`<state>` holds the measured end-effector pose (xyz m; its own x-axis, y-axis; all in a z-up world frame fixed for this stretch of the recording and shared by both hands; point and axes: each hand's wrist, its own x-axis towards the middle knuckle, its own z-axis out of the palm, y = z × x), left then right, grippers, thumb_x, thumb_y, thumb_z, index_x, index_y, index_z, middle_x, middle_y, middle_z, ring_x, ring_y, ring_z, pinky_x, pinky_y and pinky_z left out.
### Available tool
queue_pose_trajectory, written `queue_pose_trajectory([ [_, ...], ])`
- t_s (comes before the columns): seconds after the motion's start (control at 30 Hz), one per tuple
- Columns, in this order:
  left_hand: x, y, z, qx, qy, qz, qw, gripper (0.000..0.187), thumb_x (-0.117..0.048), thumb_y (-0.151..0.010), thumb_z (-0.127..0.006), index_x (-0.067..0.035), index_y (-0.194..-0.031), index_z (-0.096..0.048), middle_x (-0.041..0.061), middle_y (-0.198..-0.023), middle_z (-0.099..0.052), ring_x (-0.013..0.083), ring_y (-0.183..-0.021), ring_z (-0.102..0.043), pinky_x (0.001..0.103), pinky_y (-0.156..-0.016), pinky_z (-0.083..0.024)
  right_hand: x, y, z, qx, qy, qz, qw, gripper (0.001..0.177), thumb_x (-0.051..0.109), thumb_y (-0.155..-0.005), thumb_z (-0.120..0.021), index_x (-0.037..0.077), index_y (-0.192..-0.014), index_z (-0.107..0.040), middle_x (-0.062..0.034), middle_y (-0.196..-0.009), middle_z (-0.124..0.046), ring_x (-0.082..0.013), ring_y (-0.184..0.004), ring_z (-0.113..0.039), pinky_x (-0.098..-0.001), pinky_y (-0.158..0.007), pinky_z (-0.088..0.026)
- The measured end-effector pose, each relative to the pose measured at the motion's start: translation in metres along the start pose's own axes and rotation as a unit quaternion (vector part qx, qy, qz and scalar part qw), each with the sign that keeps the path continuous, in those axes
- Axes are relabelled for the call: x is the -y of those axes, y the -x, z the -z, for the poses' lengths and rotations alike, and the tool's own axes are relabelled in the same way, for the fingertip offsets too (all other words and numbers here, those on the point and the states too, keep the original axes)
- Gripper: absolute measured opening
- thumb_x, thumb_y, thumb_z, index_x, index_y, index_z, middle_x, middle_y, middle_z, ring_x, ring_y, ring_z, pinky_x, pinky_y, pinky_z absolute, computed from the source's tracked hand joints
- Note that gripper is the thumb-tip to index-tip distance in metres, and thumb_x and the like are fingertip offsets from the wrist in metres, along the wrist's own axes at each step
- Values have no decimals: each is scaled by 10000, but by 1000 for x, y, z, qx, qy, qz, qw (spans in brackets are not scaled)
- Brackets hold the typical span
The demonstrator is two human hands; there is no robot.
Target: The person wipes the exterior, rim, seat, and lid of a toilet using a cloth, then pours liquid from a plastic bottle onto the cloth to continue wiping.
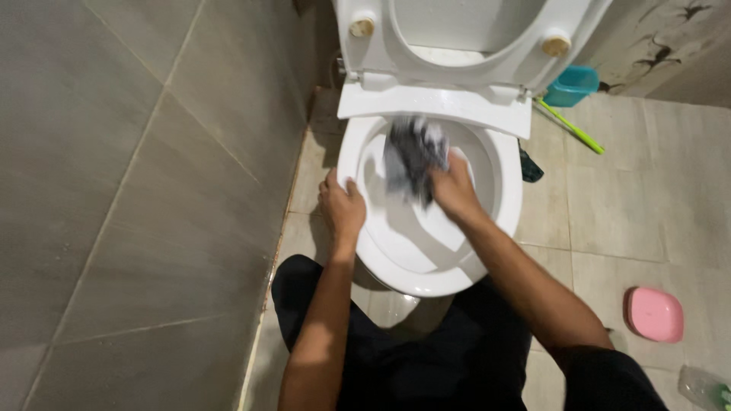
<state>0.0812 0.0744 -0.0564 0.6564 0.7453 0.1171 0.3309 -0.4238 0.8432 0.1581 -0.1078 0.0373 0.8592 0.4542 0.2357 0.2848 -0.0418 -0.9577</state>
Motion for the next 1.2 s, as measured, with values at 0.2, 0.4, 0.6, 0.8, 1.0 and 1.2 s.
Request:
queue_pose_trajectory([
  [0.2,-26,3,15,28,-85,-13,996,688,-222,-889,-739,21,-1438,-404,280,-1395,-499,461,-1285,-477,569,-1040,-396,-1,-120,-55,45,310,351,882,758,-159,-708,-448,77,-1410,-609,-164,-1533,-540,-344,-1470,-462,-458,-1227,-381],
  [0.4,-29,6,19,29,-74,-17,997,654,-216,-899,-724,8,-1433,-419,279,-1373,-510,457,-1283,-487,561,-1042,-406,-49,-151,-83,149,441,277,841,584,-120,-854,-563,134,-1376,-627,-97,-1609,-446,-300,-1493,-379,-454,-1193,-344],
  [0.6,-30,6,22,35,-57,-14,998,634,-202,-900,-724,0,-1421,-424,274,-1376,-512,454,-1285,-493,550,-1054,-418,-57,-135,-29,118,476,302,817,612,-160,-782,-523,115,-1308,-675,-90,-1526,-543,-320,-1450,-460,-453,-1192,-344],
  [0.8,-31,6,21,36,-67,-11,997,659,-197,-903,-719,13,-1437,-396,283,-1381,-499,461,-1286,-487,544,-1048,-421,-44,-112,25,-135,146,92,976,440,-58,-941,-448,19,-1329,-640,-202,-1304,-677,-350,-1220,-614,-439,-1036,-499],
  [1.0,-32,4,21,43,-80,-14,996,672,-200,-913,-711,28,-1451,-377,285,-1391,-490,460,-1270,-496,534,-1041,-438,12,-150,31,-180,-414,112,885,398,-5,-1001,-504,-30,-1399,-503,-185,-1292,-656,-300,-1164,-680,-438,-1022,-593],
  [1.2,-37,7,24,54,-73,-3,996,665,-197,-919,-692,21,-1460,-373,267,-1379,-499,447,-1251,-513,527,-1042,-446,48,-290,-10,-377,-28,260,888,305,-52,-925,-569,-30,-1228,-539,-168,-1151,-619,-286,-1044,-626,-407,-923,-480],
])
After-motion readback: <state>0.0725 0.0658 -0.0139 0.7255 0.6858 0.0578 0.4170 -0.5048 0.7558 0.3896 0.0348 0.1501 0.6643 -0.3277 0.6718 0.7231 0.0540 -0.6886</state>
